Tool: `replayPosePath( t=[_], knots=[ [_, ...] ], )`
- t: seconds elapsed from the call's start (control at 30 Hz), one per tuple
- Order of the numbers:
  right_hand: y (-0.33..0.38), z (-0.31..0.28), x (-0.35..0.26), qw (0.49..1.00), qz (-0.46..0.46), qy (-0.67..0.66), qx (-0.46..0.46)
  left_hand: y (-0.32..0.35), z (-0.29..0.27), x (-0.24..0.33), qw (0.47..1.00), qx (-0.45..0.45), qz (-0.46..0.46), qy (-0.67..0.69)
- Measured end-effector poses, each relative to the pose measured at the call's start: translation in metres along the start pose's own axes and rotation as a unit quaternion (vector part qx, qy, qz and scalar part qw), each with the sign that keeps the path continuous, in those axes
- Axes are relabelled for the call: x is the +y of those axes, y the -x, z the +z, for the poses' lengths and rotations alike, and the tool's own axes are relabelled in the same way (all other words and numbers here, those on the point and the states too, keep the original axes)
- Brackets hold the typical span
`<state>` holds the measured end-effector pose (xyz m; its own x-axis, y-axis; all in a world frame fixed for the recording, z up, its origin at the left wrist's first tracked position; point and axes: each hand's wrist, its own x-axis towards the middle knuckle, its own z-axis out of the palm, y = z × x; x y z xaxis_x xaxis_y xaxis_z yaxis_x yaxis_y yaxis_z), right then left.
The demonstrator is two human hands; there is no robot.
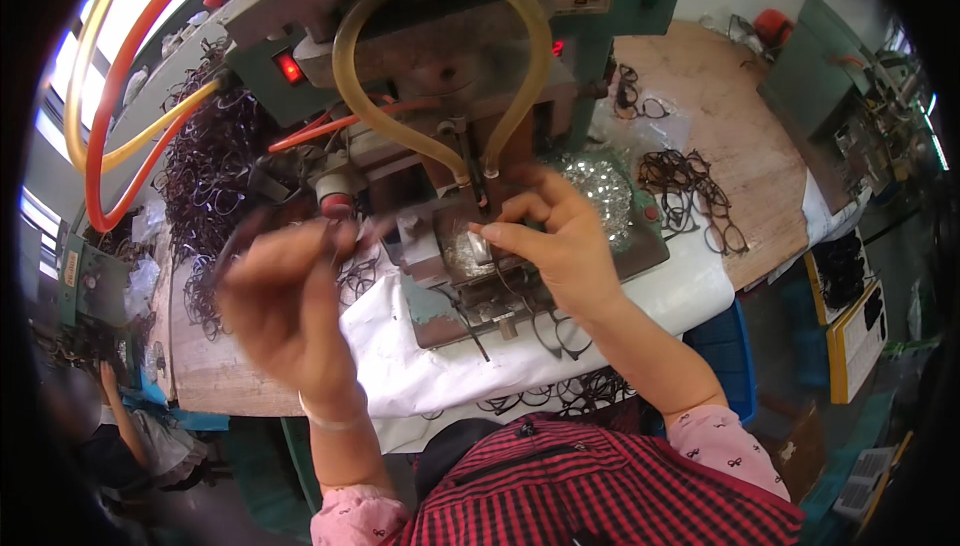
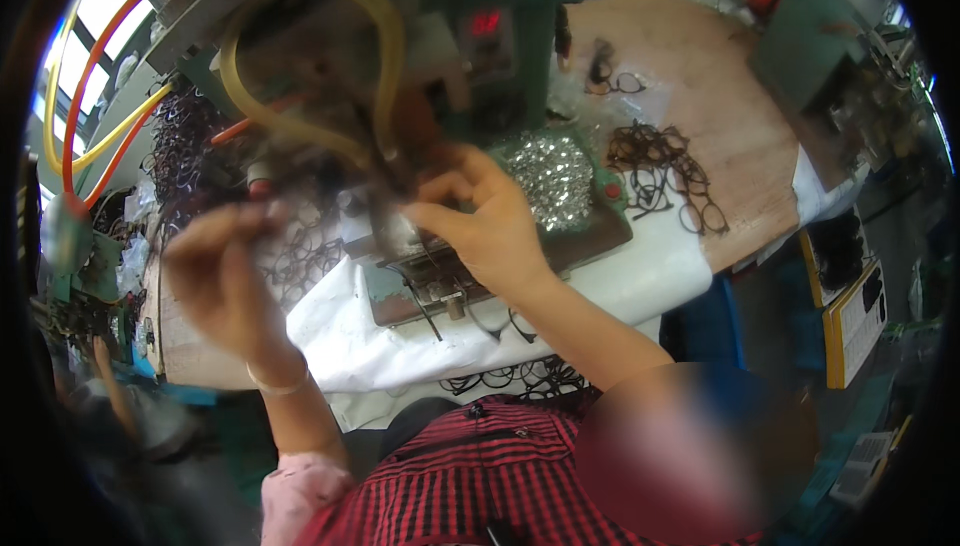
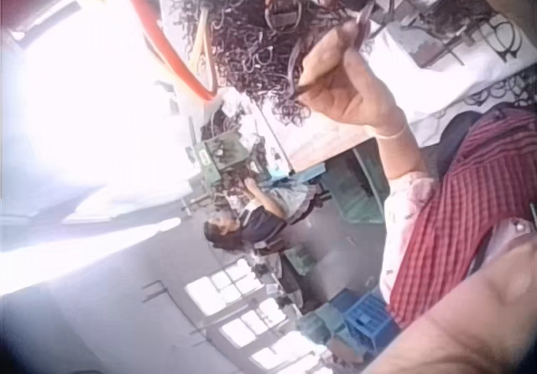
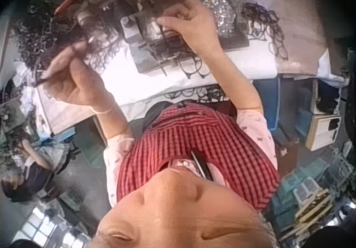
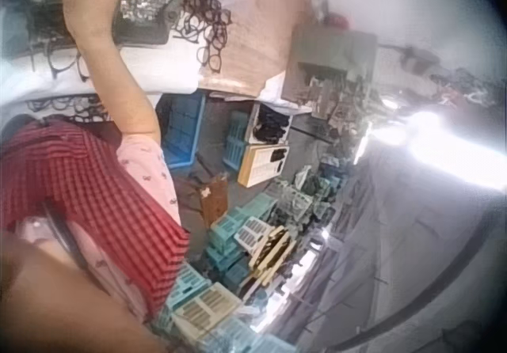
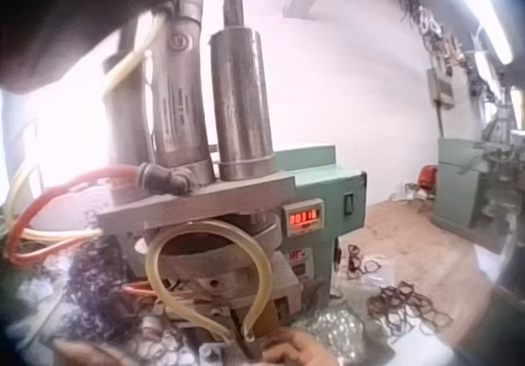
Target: The person repeatedly picks up eyeglass frames and small metal components, places them into a press machine, and removes the assembled frames. The person works continuously at a bench in a factory setting, handling frames one at a time.
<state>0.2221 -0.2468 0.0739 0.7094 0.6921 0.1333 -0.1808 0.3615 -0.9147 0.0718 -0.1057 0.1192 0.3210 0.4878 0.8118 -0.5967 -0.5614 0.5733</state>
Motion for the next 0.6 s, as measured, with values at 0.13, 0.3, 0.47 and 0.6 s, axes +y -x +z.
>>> replayPosePath(
  t=[0.13,0.3,0.47,0.6],
  knots=[
    [0.009,0.008,-0.001,1.0,-0.002,0.002,0.026,-0.008,0.021,-0.009,0.999,0.039,0.004,-0.03],
    [0.018,-0.033,-0.005,0.934,-0.176,0.309,-0.031,0.033,0.01,0.007,0.964,-0.187,0.093,-0.166],
    [0.018,-0.125,0.039,0.665,-0.185,0.705,0.162,0.036,0.033,-0.006,0.869,-0.339,0.281,-0.225],
    [0.001,-0.127,0.029,0.743,-0.183,0.62,0.171,0.04,0.038,-0.009,0.855,-0.364,0.27,-0.251]
  ],
)
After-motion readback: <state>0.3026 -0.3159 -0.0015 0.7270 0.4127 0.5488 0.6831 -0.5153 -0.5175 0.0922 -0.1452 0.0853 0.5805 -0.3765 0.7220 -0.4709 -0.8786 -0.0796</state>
